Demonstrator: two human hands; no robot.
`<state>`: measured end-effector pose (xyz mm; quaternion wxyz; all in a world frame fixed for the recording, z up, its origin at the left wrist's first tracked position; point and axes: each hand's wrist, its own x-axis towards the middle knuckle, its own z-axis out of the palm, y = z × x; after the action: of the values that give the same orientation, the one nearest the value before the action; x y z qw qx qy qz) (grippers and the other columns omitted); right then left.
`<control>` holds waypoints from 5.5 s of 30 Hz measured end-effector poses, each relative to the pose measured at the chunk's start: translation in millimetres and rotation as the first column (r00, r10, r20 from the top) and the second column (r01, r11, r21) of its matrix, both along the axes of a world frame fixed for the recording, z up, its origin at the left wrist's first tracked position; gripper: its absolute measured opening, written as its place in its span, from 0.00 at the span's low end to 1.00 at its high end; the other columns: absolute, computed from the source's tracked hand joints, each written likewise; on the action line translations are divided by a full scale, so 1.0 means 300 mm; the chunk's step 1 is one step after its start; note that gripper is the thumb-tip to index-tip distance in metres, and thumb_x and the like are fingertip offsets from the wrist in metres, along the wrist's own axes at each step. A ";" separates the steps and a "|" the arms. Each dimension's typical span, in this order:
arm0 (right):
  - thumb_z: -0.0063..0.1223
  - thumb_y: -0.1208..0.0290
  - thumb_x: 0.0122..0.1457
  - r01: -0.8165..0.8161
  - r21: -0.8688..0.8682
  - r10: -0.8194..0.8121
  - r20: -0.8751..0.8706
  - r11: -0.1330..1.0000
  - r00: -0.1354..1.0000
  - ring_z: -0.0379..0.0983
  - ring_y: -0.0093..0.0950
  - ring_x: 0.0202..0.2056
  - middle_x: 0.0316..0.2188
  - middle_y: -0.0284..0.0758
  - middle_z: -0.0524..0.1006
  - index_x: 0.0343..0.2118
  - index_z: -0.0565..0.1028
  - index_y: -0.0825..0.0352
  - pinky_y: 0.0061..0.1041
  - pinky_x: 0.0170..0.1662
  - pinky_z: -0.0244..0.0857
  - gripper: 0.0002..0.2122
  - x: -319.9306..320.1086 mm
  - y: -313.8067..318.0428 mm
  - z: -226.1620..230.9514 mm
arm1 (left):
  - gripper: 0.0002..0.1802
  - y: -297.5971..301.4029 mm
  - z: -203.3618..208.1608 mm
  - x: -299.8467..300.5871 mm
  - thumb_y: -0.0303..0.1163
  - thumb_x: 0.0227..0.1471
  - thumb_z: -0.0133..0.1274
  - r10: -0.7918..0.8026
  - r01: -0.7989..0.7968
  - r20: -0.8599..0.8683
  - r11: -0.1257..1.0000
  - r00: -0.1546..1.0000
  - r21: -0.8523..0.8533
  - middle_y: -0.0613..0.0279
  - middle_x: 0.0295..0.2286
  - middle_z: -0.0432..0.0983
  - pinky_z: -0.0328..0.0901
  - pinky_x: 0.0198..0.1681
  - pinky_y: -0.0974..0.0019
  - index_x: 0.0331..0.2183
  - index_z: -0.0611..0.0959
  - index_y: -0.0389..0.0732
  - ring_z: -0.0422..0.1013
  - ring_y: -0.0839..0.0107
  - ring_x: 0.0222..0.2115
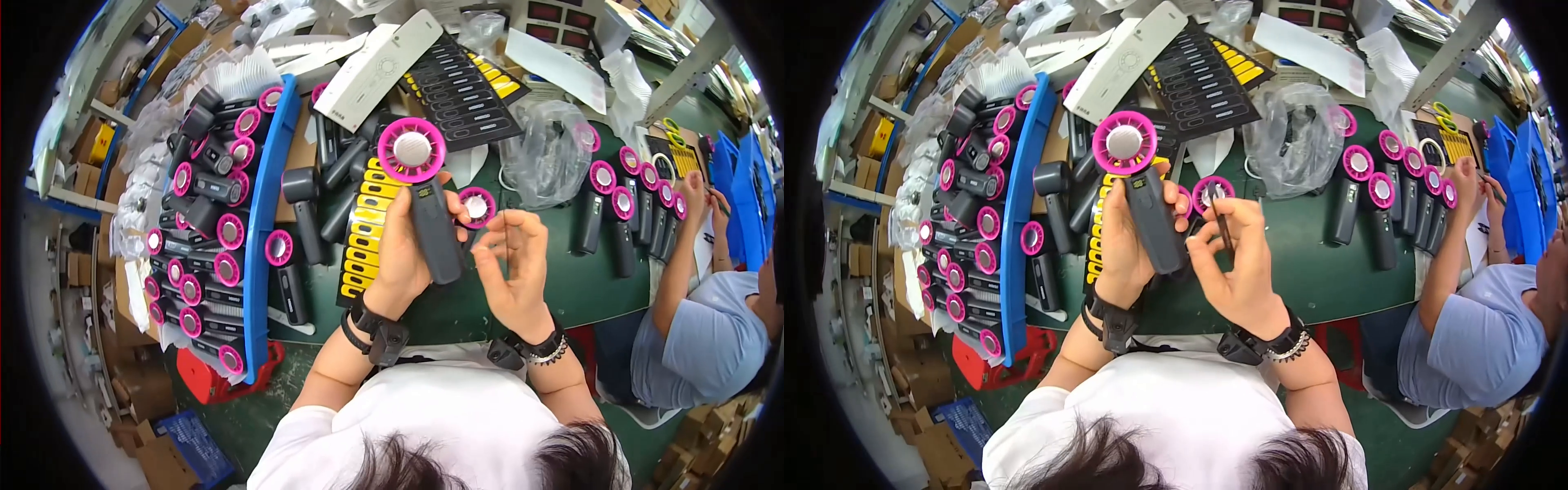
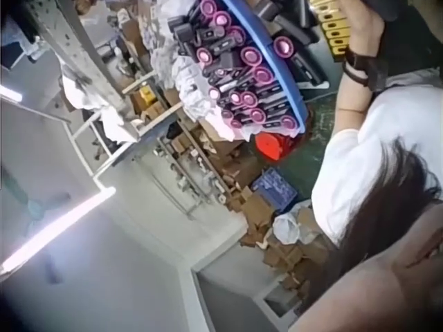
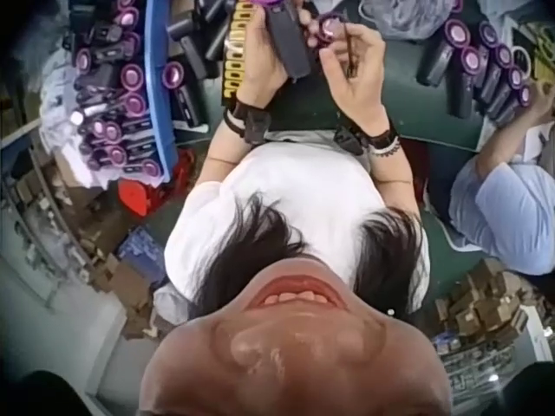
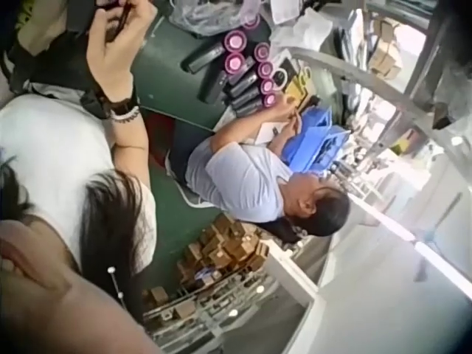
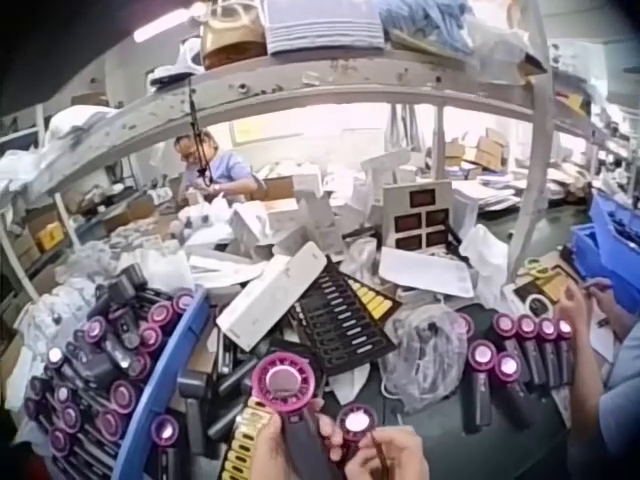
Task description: Assembling and inspecting handheld hair dryers on a production line.
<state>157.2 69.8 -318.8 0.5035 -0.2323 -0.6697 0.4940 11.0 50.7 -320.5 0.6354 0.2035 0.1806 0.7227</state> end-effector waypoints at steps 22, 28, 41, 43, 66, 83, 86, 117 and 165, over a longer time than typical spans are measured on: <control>0.56 0.80 0.48 0.040 0.273 -0.109 0.244 0.961 0.964 0.72 0.34 0.30 0.33 0.41 0.72 0.39 0.70 0.70 0.26 0.31 0.67 0.14 0.000 0.018 -0.004 | 0.25 -0.020 -0.003 0.002 0.28 0.46 0.58 0.066 -0.136 -0.370 0.976 0.927 -0.168 0.65 0.31 0.72 0.65 0.31 0.76 0.45 0.67 0.37 0.68 0.80 0.30; 0.60 0.80 0.44 0.044 0.400 -0.170 0.286 0.915 0.943 0.72 0.31 0.26 0.27 0.39 0.73 0.33 0.72 0.69 0.23 0.27 0.66 0.12 0.036 0.039 0.007 | 0.26 -0.018 0.030 -0.007 0.30 0.48 0.56 0.066 -0.133 -0.416 0.982 0.907 -0.134 0.63 0.34 0.72 0.65 0.30 0.75 0.47 0.66 0.37 0.68 0.80 0.29; 0.60 0.78 0.44 0.274 0.312 -0.289 0.002 0.910 0.957 0.64 0.27 0.22 0.22 0.35 0.69 0.27 0.68 0.64 0.22 0.25 0.58 0.10 0.110 -0.015 0.026 | 0.38 -0.095 0.166 -0.035 0.62 0.55 0.28 -0.091 0.101 -0.106 0.990 0.990 0.101 0.57 0.38 0.67 0.63 0.27 0.73 0.50 0.63 0.36 0.67 0.75 0.25; 0.61 0.77 0.43 0.270 0.326 -0.266 -0.058 0.906 0.962 0.64 0.26 0.22 0.23 0.34 0.68 0.27 0.68 0.64 0.22 0.25 0.57 0.11 0.104 -0.029 0.022 | 0.38 -0.106 0.161 -0.039 0.62 0.55 0.29 -0.078 0.090 -0.106 0.990 0.991 0.110 0.57 0.37 0.67 0.63 0.28 0.73 0.50 0.63 0.36 0.67 0.74 0.26; 0.59 0.72 0.45 0.190 0.649 -0.337 0.109 0.736 0.935 0.60 0.26 0.25 0.24 0.27 0.63 0.39 0.77 0.63 0.25 0.28 0.57 0.15 -0.146 -0.080 0.003 | 0.31 -0.081 0.029 -0.041 0.51 0.53 0.34 0.154 -0.160 0.058 0.978 0.986 0.136 0.56 0.32 0.68 0.65 0.37 0.64 0.48 0.64 0.34 0.68 0.68 0.31; 0.55 0.67 0.52 0.192 0.650 -0.355 0.128 0.735 0.926 0.59 0.29 0.27 0.23 0.30 0.63 0.38 0.77 0.67 0.27 0.34 0.58 0.13 -0.161 -0.063 -0.011 | 0.30 -0.080 0.027 -0.032 0.50 0.53 0.34 0.164 -0.165 0.015 0.979 0.986 0.117 0.58 0.33 0.68 0.64 0.36 0.66 0.48 0.65 0.35 0.67 0.69 0.31; 0.55 0.67 0.52 0.197 0.647 -0.356 0.124 0.736 0.926 0.59 0.28 0.27 0.23 0.30 0.63 0.38 0.77 0.67 0.27 0.34 0.58 0.13 -0.161 -0.064 -0.010 | 0.30 -0.080 0.027 -0.031 0.50 0.53 0.34 0.164 -0.164 0.003 0.980 0.986 0.109 0.58 0.33 0.67 0.64 0.36 0.66 0.48 0.65 0.35 0.67 0.69 0.31; 0.57 0.69 0.47 0.229 0.645 -0.392 0.119 0.729 0.912 0.58 0.26 0.27 0.23 0.26 0.62 0.38 0.79 0.62 0.24 0.32 0.55 0.13 -0.165 -0.051 0.004 | 0.25 -0.063 0.054 -0.011 0.43 0.49 0.45 0.234 -0.230 -0.129 0.972 0.964 0.047 0.59 0.29 0.63 0.63 0.35 0.65 0.46 0.64 0.38 0.63 0.68 0.30; 0.62 0.80 0.38 0.035 0.525 -0.141 0.163 0.850 0.977 0.65 0.27 0.22 0.21 0.31 0.69 0.33 0.79 0.66 0.23 0.26 0.61 0.14 -0.088 -0.077 0.031 | 0.24 -0.103 0.048 -0.048 0.26 0.48 0.51 0.211 -0.199 -0.254 0.977 0.944 0.073 0.61 0.31 0.68 0.64 0.38 0.67 0.47 0.65 0.35 0.67 0.73 0.33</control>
<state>130.7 46.8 -309.5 0.5014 -0.1656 -0.8128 0.2460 -3.3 19.7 -306.0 0.5227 0.2914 0.2656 0.7559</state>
